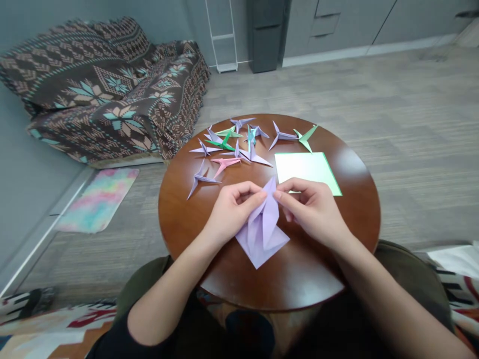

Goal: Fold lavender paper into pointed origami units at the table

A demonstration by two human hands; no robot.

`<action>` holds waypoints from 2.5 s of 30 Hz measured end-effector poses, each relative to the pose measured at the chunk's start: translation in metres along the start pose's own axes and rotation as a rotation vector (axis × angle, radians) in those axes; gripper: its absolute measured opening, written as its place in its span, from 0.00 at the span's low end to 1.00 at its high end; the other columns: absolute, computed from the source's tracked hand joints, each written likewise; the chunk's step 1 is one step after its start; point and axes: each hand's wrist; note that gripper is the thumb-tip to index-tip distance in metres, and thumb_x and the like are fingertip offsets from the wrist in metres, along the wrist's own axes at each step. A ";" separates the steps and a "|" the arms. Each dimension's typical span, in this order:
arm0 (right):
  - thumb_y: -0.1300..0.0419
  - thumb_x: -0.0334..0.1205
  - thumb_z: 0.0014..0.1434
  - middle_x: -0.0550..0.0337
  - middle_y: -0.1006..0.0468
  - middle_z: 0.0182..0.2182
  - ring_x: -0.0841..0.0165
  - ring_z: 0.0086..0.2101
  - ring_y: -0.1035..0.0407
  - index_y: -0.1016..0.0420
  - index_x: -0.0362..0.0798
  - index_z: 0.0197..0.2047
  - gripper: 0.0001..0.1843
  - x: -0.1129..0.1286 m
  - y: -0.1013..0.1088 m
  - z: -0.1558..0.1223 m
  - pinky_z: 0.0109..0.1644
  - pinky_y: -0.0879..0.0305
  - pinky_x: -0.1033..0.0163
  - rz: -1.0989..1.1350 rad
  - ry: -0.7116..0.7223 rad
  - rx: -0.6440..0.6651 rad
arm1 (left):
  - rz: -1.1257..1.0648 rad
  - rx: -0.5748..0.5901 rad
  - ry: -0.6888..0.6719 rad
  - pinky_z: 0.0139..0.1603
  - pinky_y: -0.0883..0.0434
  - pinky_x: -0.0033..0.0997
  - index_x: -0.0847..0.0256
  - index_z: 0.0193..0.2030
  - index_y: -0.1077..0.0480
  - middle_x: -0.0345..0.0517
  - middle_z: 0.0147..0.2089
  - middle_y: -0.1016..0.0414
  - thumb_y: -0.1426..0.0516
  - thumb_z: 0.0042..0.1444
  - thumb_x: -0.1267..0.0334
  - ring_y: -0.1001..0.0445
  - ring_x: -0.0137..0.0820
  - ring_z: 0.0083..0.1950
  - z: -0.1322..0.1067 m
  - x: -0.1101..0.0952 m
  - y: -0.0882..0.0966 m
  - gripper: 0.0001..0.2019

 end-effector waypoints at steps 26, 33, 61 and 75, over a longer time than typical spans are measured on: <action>0.29 0.53 0.58 0.65 0.29 0.16 0.72 0.17 0.36 0.24 0.46 0.27 0.20 -0.002 -0.002 -0.001 0.22 0.43 0.66 -0.060 -0.074 0.110 | 0.110 -0.120 0.034 0.31 0.32 0.27 0.64 0.35 0.14 0.47 0.33 0.15 0.30 0.53 0.57 0.25 0.30 0.30 -0.001 -0.001 -0.001 0.10; 0.30 0.54 0.58 0.65 0.28 0.18 0.72 0.18 0.36 0.24 0.46 0.28 0.20 0.000 -0.001 -0.002 0.23 0.43 0.66 -0.073 -0.071 0.140 | 0.064 -0.121 0.056 0.31 0.31 0.27 0.63 0.33 0.14 0.47 0.32 0.15 0.29 0.51 0.57 0.25 0.30 0.29 -0.001 0.002 0.001 0.10; 0.28 0.38 0.55 0.62 0.18 0.28 0.70 0.29 0.30 0.17 0.48 0.30 0.05 -0.005 -0.001 0.002 0.34 0.36 0.64 0.106 0.086 -0.189 | 0.160 0.004 -0.090 0.38 0.29 0.28 0.66 0.36 0.14 0.49 0.35 0.15 0.32 0.56 0.64 0.22 0.31 0.35 -0.004 0.000 -0.007 0.07; 0.30 0.41 0.59 0.62 0.21 0.28 0.71 0.28 0.32 0.20 0.47 0.33 0.07 -0.007 -0.002 0.000 0.33 0.37 0.64 0.025 0.080 -0.059 | 0.061 -0.083 0.063 0.25 0.39 0.26 0.62 0.33 0.15 0.46 0.28 0.20 0.31 0.53 0.56 0.28 0.29 0.28 -0.004 0.000 -0.005 0.10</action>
Point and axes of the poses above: each hand's wrist, its own z-axis towards the middle knuckle, its own y-axis out of the back of the hand, x = y × z
